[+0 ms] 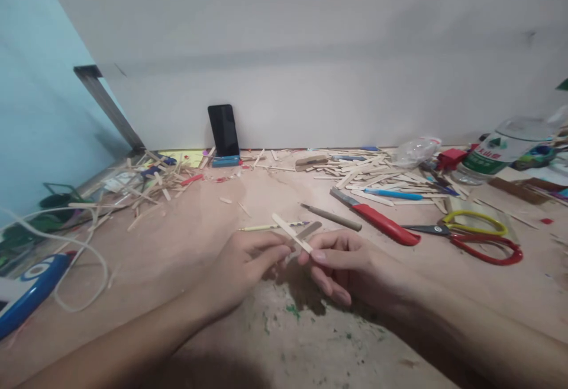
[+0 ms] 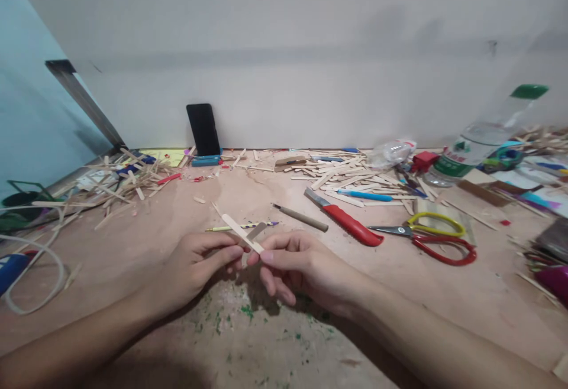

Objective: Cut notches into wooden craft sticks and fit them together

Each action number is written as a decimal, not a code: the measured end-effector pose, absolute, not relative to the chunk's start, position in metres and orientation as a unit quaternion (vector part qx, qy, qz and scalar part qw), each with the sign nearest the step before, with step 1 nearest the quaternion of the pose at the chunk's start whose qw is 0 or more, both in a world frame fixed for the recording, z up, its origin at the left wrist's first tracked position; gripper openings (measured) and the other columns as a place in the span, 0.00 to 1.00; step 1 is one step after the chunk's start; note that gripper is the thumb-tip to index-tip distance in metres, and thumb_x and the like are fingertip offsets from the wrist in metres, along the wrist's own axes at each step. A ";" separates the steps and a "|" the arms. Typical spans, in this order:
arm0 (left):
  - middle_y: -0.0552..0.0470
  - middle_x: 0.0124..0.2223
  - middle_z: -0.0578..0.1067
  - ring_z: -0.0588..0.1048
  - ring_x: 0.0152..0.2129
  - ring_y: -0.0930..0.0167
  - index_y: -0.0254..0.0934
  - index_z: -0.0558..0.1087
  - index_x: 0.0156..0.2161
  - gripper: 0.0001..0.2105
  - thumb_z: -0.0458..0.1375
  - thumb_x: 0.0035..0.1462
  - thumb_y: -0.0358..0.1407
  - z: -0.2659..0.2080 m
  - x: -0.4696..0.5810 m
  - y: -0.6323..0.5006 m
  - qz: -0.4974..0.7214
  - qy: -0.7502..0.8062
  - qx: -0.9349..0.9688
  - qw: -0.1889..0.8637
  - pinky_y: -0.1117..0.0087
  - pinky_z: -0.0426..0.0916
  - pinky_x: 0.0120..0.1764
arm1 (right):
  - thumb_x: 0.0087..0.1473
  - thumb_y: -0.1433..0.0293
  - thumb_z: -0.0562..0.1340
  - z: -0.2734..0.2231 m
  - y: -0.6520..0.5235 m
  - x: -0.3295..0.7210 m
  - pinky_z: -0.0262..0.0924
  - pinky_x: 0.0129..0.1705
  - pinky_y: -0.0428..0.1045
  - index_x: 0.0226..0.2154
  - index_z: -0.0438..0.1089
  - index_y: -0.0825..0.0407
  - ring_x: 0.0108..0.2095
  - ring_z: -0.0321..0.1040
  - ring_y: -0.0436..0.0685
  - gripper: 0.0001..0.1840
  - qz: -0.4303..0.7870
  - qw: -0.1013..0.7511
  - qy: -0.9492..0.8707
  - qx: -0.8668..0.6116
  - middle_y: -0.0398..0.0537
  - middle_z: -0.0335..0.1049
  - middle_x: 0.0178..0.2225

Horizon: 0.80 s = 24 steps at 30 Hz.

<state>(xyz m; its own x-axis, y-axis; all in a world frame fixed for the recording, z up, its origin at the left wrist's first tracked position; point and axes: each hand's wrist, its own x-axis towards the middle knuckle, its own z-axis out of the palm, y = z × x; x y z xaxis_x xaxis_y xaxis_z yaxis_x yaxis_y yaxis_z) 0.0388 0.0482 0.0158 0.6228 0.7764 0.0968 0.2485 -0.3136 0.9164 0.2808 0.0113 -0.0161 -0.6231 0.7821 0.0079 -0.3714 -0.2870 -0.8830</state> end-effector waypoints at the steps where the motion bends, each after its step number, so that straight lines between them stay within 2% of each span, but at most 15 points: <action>1: 0.53 0.36 0.81 0.79 0.32 0.70 0.35 0.79 0.38 0.21 0.63 0.77 0.51 0.015 0.039 0.049 0.272 0.335 0.762 0.483 0.66 0.78 0.38 | 0.74 0.56 0.69 -0.017 0.011 0.281 0.57 0.19 0.42 0.44 0.77 0.54 0.19 0.60 0.44 0.16 0.774 0.374 -0.462 -0.220 0.36 0.72 0.28; 6: 0.53 0.36 0.80 0.80 0.34 0.69 0.35 0.80 0.38 0.21 0.63 0.77 0.51 0.014 0.039 0.051 0.257 0.331 0.769 0.483 0.65 0.78 0.41 | 0.75 0.57 0.69 -0.016 0.010 0.282 0.56 0.19 0.41 0.44 0.77 0.54 0.18 0.58 0.44 0.16 0.780 0.370 -0.456 -0.216 0.35 0.70 0.27; 12: 0.54 0.34 0.79 0.78 0.31 0.71 0.35 0.78 0.38 0.22 0.63 0.77 0.52 0.008 0.039 0.056 0.245 0.349 0.763 0.485 0.66 0.77 0.39 | 0.74 0.56 0.69 -0.010 0.008 0.283 0.55 0.19 0.42 0.43 0.76 0.53 0.18 0.57 0.44 0.16 0.759 0.409 -0.456 -0.221 0.34 0.69 0.26; 18: 0.55 0.32 0.77 0.76 0.28 0.72 0.35 0.77 0.37 0.23 0.62 0.77 0.54 0.004 0.037 0.058 0.233 0.362 0.756 0.493 0.67 0.76 0.36 | 0.74 0.50 0.67 -0.002 0.018 0.297 0.55 0.20 0.44 0.43 0.75 0.52 0.17 0.55 0.45 0.21 0.691 0.447 -0.494 -0.282 0.32 0.66 0.24; 21: 0.56 0.32 0.75 0.74 0.26 0.72 0.35 0.78 0.43 0.24 0.58 0.78 0.56 0.008 0.035 0.055 0.238 0.374 0.756 0.481 0.69 0.73 0.33 | 0.74 0.48 0.66 0.009 0.027 0.317 0.58 0.21 0.44 0.44 0.76 0.52 0.19 0.58 0.46 0.23 0.635 0.429 -0.538 -0.351 0.34 0.68 0.26; 24: 0.54 0.32 0.75 0.73 0.27 0.71 0.36 0.81 0.45 0.20 0.55 0.79 0.50 0.022 0.032 0.053 0.217 0.375 0.778 0.455 0.69 0.69 0.33 | 0.74 0.48 0.66 0.020 0.030 0.342 0.63 0.24 0.45 0.41 0.76 0.52 0.21 0.64 0.48 0.24 0.562 0.373 -0.597 -0.435 0.36 0.71 0.26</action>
<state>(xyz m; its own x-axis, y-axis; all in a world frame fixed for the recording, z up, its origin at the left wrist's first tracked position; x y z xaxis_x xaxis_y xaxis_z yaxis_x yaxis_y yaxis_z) 0.0319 0.0531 0.0221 0.6242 0.7813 -0.0041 0.3869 -0.3045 0.8704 0.3416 0.0301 0.0195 -0.3438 0.9380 -0.0435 0.0994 -0.0097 -0.9950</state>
